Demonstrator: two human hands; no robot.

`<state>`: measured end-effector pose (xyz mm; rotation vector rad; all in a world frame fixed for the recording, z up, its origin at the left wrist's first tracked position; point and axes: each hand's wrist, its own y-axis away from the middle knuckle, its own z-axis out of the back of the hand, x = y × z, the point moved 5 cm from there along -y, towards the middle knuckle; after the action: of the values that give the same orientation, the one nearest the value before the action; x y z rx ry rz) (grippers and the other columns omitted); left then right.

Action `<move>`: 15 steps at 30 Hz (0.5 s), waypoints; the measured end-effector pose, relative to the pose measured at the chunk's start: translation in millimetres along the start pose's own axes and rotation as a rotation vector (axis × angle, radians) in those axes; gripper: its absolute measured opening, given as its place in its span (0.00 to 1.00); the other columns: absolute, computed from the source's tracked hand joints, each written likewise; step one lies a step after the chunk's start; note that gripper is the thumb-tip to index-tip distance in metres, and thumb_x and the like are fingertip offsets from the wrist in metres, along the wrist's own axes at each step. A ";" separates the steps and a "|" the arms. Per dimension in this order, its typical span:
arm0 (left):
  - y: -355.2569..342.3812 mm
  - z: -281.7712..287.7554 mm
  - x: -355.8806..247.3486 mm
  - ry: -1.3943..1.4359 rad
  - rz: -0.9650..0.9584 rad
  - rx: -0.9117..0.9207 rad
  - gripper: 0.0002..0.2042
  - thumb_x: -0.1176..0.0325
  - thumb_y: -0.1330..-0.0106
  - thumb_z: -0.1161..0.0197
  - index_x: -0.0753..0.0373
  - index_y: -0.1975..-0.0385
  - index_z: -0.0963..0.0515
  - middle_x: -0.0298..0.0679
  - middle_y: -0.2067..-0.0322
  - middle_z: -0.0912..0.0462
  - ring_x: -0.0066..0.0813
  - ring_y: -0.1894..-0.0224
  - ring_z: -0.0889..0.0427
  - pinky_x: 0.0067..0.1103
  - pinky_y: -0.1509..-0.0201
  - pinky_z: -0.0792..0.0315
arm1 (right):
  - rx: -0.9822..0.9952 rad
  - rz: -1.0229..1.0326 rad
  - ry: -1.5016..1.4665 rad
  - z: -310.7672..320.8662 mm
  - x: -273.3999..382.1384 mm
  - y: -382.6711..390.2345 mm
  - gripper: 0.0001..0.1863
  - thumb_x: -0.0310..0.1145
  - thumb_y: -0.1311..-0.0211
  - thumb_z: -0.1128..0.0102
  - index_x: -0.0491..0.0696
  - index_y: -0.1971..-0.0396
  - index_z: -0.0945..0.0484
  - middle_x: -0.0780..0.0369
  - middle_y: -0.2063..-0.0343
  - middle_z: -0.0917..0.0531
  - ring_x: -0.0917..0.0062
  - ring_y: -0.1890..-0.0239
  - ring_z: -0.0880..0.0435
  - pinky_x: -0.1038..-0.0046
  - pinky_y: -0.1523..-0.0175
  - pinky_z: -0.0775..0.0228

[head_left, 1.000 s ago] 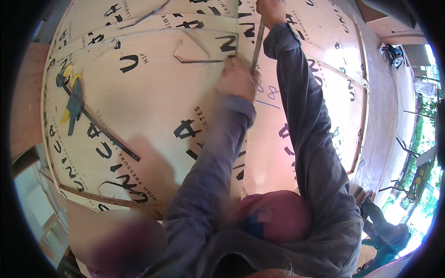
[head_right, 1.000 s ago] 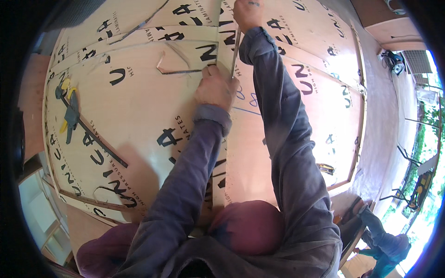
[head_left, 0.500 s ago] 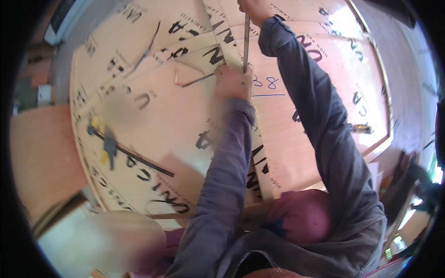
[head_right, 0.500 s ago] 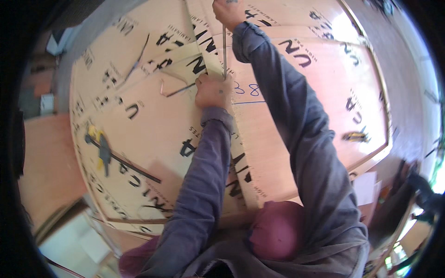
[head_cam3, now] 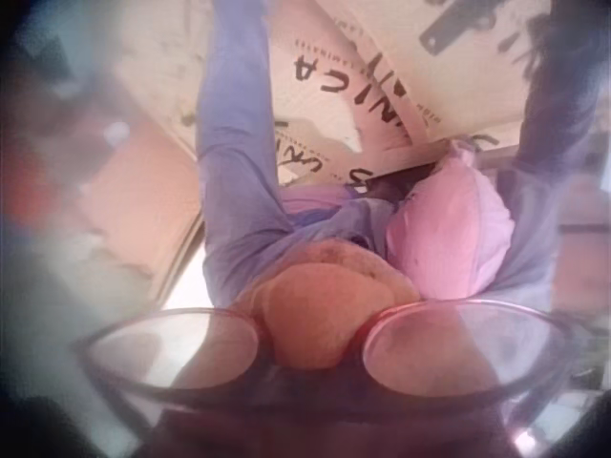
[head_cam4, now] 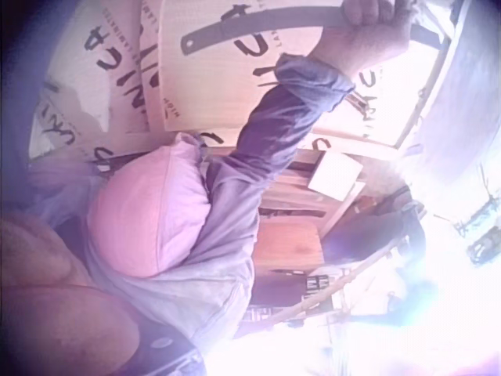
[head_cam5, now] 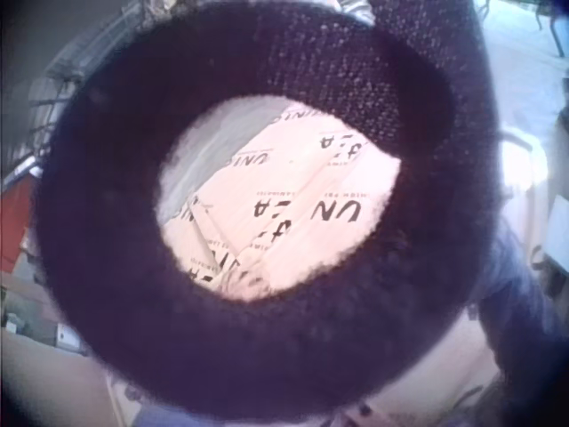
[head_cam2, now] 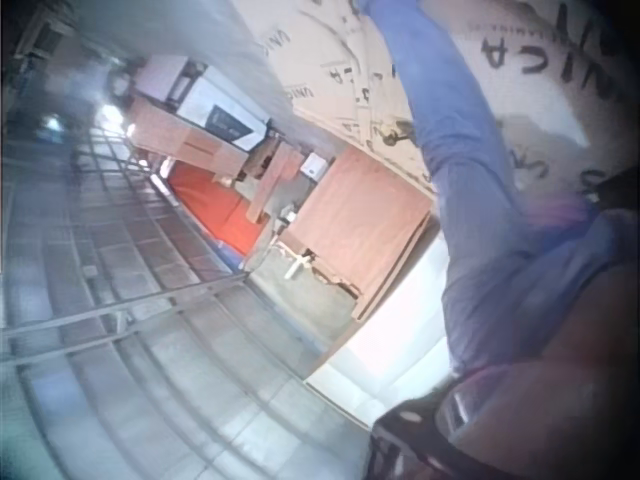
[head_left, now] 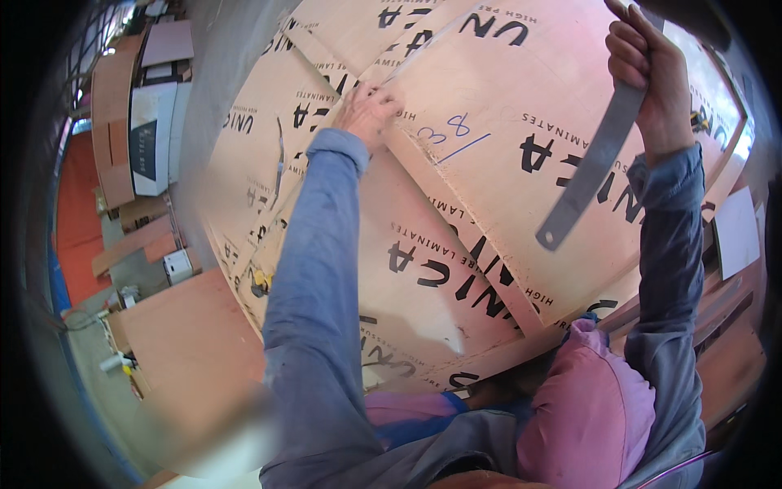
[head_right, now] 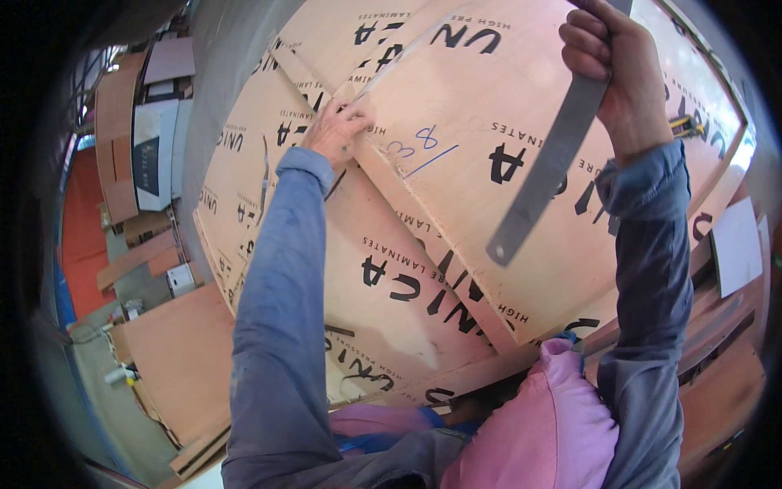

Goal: The person uses a metal ruler and a utility knife to score and cut a large laminate sheet on the floor. They repeatedly align the ruler, score along its edge, and snap off sections of the sheet.

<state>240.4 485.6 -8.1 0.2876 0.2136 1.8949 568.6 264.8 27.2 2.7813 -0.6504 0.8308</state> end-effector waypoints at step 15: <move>-43.3 -9.5 15.9 0.292 0.118 0.697 0.11 0.70 0.42 0.35 0.59 0.60 0.15 0.40 0.58 0.17 0.41 0.48 0.24 0.33 0.41 0.30 | -0.079 -0.132 -0.102 10.3 -34.1 34.9 0.19 0.36 0.20 0.56 0.36 0.42 0.32 0.73 0.78 0.43 0.93 0.82 0.48 0.89 0.84 0.55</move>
<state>271.4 515.0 -28.0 0.4939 1.0819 1.9185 532.3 243.1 0.9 2.7737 -0.4969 0.6281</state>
